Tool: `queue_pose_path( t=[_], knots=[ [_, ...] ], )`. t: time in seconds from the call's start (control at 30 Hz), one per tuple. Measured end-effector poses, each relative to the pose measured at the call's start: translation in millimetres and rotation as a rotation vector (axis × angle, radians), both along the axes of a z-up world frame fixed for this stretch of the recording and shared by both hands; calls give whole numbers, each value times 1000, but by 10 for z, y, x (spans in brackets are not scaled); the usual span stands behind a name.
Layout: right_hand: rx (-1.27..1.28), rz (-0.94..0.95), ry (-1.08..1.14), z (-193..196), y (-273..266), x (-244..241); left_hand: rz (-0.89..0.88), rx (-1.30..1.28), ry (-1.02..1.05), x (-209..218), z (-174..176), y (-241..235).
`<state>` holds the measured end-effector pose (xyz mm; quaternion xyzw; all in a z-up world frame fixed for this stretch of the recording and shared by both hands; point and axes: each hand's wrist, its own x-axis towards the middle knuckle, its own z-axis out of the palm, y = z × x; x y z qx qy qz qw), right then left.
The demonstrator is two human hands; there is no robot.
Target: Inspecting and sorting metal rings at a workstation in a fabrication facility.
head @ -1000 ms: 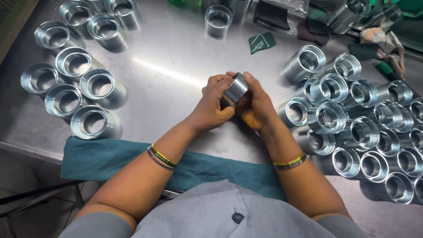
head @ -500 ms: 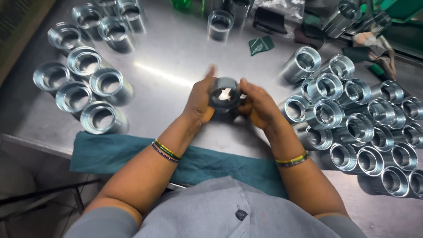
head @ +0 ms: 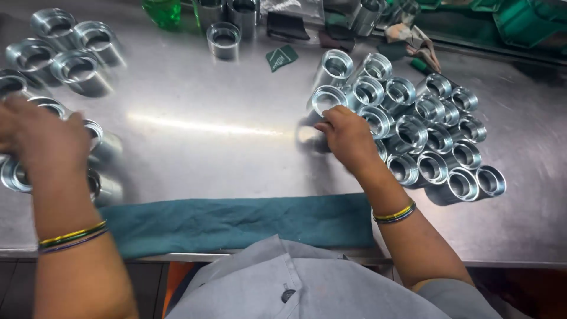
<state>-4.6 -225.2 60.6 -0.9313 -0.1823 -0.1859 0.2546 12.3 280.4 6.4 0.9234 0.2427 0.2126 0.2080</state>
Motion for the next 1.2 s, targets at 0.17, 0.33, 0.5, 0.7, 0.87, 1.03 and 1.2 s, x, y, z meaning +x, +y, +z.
queue_pose_path(
  t=[0.17,0.33,0.5,0.7,0.87,1.03,1.2],
  knots=[
    [-137,38,51,-374,182,326,0,344,194,36,-632,502],
    [-280,-109,217,-753,312,587,-78,432,296,-20,-261,294],
    [-200,-249,156,-266,584,401,-268,250,499,373,-491,752],
    [-11,158,-29,-348,991,529,-94,120,680,405,252,243],
    [398,91,402,-741,1066,927,-242,-482,-17,459,358,137],
    [998,71,463,-1266,721,1244,-640,-1434,-618,837,-66,-1351],
    [832,-99,193,-936,736,984,-615,-1440,-389,541,-301,-2526]
  ],
)
